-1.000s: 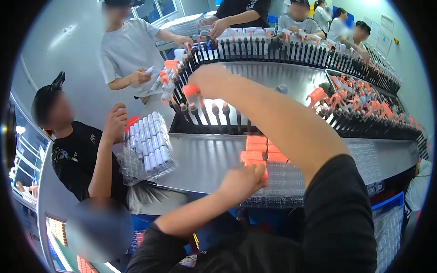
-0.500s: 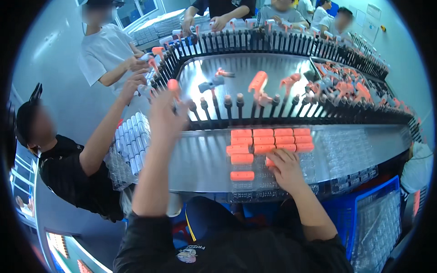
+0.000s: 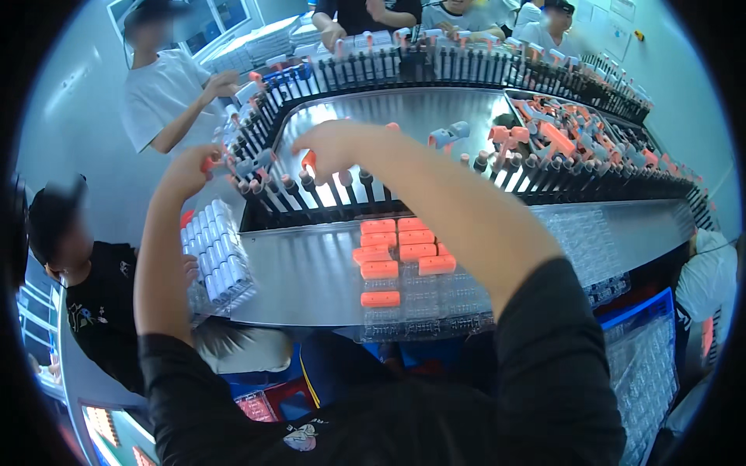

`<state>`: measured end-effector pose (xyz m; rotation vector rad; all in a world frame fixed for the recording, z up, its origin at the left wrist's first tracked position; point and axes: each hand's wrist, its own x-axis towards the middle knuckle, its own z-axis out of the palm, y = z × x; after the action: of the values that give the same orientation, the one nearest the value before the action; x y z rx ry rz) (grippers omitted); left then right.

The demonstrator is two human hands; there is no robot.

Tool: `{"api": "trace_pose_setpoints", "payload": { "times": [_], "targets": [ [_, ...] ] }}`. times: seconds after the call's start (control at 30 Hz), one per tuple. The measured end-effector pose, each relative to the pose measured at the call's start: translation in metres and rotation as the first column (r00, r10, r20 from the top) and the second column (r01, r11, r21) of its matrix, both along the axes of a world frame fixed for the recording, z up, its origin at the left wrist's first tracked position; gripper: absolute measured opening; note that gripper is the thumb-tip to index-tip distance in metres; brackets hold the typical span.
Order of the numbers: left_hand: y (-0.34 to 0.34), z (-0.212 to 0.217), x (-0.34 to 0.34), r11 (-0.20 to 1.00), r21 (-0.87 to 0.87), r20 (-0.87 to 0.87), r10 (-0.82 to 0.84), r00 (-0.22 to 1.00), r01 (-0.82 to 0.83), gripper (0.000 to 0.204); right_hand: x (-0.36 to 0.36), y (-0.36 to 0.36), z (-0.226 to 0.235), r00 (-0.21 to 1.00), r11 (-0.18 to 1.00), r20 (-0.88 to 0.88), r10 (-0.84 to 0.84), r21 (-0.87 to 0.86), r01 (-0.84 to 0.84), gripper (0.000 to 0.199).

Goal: Placing plastic components into plastic trays on a factory assembly line.

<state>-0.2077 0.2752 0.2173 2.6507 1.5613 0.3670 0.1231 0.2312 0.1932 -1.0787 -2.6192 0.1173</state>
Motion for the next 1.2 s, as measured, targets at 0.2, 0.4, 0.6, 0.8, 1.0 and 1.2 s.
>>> {"api": "trace_pose_setpoints", "payload": {
  "times": [0.2, 0.4, 0.6, 0.8, 1.0, 1.2],
  "targets": [
    [-0.22, -0.075, 0.137, 0.934, -0.265, 0.114, -0.219, 0.969, 0.242, 0.043, -0.026, -0.001, 0.044, 0.997, 0.982, 0.075, 0.017, 0.187, -0.031, 0.036],
    [-0.185, -0.179, 0.208, 0.903, -0.357, 0.162, -0.193, 0.968, 0.24, 0.035, 0.068, -0.178, -0.084, 0.895, 0.945, -0.385, -0.224, 0.141, 0.296, 0.031],
    [-0.184, -0.24, 0.204, 0.852, 0.107, 0.248, -0.523, 0.816, 0.513, 0.04, 0.125, -0.265, -0.187, 0.74, 0.758, -0.201, -0.642, -0.016, 0.653, 0.038],
    [-0.196, -0.213, 0.211, 0.875, 0.02, 0.164, -0.48, 0.862, 0.484, 0.034, 0.126, -0.262, -0.184, 0.849, 0.853, -0.179, -0.497, 0.078, 0.516, 0.03],
    [-0.163, -0.141, 0.223, 0.894, 0.357, 0.603, -0.442, 0.664, 0.271, 0.017, 0.14, -0.259, -0.201, 0.819, 0.868, -0.295, -0.491, -0.089, 0.488, 0.026],
    [-0.076, -0.068, 0.267, 0.757, 0.57, 0.324, -0.564, 0.759, 0.32, 0.035, 0.139, -0.264, -0.207, 0.812, 0.837, -0.222, -0.539, -0.037, 0.546, 0.03]
  ]
}}
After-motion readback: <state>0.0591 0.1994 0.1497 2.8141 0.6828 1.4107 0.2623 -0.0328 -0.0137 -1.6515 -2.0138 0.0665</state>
